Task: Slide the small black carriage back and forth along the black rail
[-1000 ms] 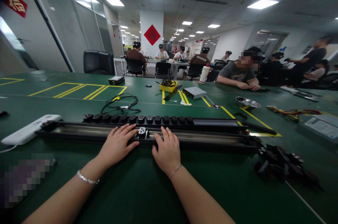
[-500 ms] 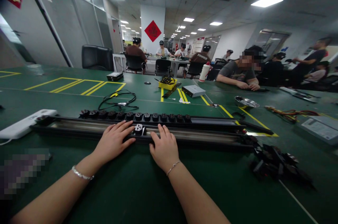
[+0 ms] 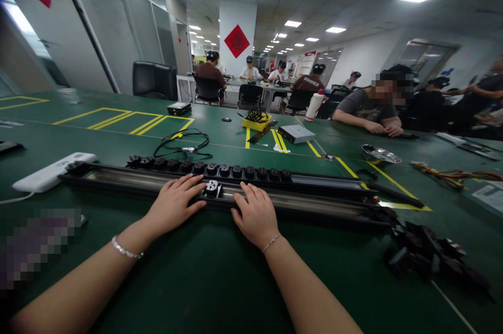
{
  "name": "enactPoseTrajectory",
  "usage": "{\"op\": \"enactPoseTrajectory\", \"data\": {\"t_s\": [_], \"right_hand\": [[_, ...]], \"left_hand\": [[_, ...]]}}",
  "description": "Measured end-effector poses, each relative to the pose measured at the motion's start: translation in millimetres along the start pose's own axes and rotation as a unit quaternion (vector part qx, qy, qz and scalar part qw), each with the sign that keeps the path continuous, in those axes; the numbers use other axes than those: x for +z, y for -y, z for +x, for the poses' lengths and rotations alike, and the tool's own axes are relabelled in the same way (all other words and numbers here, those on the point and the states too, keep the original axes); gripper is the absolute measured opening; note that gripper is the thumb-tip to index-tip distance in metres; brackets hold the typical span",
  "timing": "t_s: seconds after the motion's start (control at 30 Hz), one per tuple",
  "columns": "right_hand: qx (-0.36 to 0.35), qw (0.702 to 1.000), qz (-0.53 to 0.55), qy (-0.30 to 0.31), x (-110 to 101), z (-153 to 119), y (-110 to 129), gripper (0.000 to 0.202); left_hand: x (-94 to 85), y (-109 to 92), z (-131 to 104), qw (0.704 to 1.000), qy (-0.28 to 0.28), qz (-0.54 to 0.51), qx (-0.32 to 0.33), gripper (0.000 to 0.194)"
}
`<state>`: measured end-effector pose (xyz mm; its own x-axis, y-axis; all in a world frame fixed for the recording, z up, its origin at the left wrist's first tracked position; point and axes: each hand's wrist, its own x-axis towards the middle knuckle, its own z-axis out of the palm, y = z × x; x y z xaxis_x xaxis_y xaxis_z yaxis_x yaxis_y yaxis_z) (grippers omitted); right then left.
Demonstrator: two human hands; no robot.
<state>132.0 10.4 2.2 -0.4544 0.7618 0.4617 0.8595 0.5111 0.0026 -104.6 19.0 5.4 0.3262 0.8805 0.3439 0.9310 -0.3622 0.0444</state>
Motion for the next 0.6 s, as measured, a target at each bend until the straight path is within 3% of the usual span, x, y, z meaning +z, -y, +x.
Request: {"op": "enactPoseTrajectory", "data": {"t_s": [0.6], "right_hand": [[0.007,1.0,0.019,-0.009,1.8,0.2,-0.2,0.028]], "left_hand": [[-2.5,1.7,3.5,0.999,0.03,-0.009,0.022,0.044]]}}
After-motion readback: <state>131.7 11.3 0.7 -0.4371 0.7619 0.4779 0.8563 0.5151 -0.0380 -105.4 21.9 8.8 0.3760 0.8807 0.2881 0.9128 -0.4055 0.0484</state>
